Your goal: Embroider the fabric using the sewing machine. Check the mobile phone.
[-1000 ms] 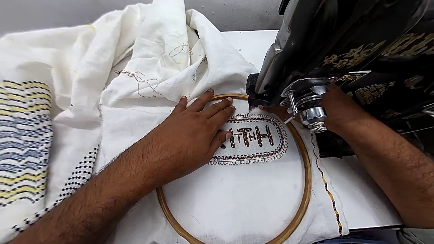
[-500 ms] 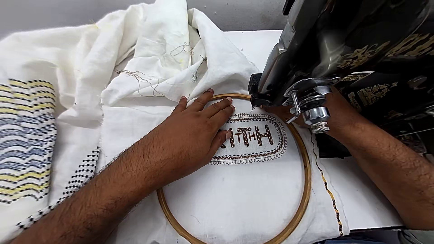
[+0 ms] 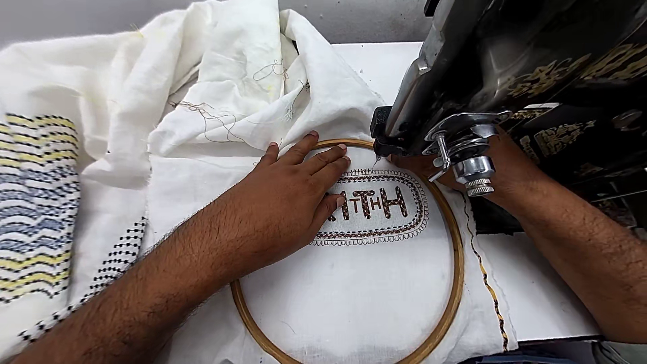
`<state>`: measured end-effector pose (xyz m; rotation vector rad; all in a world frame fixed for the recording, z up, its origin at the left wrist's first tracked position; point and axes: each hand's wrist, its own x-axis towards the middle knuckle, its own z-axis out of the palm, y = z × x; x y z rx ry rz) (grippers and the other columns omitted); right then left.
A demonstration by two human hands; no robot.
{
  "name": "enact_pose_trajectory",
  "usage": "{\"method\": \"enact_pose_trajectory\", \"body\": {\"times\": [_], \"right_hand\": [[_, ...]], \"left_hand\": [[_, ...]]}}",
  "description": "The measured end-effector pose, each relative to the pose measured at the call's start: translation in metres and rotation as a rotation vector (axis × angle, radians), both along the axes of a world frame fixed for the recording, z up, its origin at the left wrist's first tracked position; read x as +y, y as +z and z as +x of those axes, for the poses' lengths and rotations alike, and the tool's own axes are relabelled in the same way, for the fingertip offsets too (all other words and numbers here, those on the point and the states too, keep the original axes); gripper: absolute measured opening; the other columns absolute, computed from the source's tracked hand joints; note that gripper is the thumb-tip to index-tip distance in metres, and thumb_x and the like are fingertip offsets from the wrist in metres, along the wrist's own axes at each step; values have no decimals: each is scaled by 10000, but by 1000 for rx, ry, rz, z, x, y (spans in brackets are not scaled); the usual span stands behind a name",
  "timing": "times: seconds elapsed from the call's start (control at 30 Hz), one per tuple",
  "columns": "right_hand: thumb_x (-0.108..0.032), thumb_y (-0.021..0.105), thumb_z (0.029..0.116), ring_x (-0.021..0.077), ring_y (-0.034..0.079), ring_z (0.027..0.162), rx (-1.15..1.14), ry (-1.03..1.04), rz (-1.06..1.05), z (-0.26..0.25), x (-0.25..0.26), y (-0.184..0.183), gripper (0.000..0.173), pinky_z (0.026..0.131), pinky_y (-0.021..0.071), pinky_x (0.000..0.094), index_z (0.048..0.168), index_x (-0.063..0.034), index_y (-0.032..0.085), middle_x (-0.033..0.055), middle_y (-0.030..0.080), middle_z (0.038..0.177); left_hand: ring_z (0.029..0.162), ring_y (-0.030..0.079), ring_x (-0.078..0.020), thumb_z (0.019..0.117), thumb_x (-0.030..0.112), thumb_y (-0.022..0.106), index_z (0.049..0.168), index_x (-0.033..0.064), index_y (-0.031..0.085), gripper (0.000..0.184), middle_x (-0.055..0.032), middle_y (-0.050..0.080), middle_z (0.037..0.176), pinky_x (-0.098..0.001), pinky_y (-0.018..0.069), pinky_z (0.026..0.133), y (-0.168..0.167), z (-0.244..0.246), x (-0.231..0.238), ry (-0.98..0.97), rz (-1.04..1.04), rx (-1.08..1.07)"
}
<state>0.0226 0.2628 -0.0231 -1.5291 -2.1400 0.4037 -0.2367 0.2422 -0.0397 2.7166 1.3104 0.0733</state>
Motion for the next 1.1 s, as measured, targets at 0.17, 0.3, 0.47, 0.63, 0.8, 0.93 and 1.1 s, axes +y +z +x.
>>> {"method": "enact_pose_trajectory", "body": {"times": [0.17,0.3,0.47,0.63,0.8,0.93,1.1], "right_hand": [[-110,666,913,149,602,843,21,-11,11,-1,-1,0,149,762,466,347,980,22,666,122,646,882],[-137,675,898,128,605,837,17,11,65,1,1,-5,158,756,466,317,968,5,670,102,648,872],[-111,692,894,187,617,846,-28,-27,25,-2,-2,-1,166,761,472,378,987,24,666,144,651,885],[-108,682,907,170,621,857,-3,-24,22,-3,0,-3,155,774,482,361,1012,5,674,128,659,903],[-108,682,910,165,629,869,6,7,95,-1,4,-12,136,788,484,357,1002,-8,684,121,666,901],[-110,663,919,142,605,853,10,25,48,-2,-1,-4,143,779,469,332,1004,4,671,112,647,893],[-109,646,927,93,602,826,23,31,54,0,-2,-4,107,756,470,284,979,-20,673,75,642,860]], "left_hand": [[1534,310,-351,1076,468,291,1538,168,494,587,-18,421,1626,-711,294,1143,-2,-1,1,-3,17,-11],[1537,305,-342,1076,466,293,1547,176,482,585,-14,417,1629,-708,287,1150,-2,-1,2,2,10,-7],[1537,306,-344,1074,461,298,1539,168,493,583,-17,423,1625,-704,289,1150,-2,-1,2,1,16,-11],[1540,302,-335,1073,479,284,1537,182,495,590,-8,418,1628,-695,295,1156,-1,-2,1,9,9,6],[1537,305,-342,1075,472,291,1543,176,486,588,-11,416,1629,-697,305,1146,-1,-2,2,14,17,6],[1535,308,-345,1072,460,298,1539,167,491,584,-12,415,1629,-700,305,1143,0,-2,0,4,17,15],[1532,314,-351,1072,451,307,1533,163,499,577,-17,424,1624,-703,311,1140,1,-2,-2,1,12,15]]}}
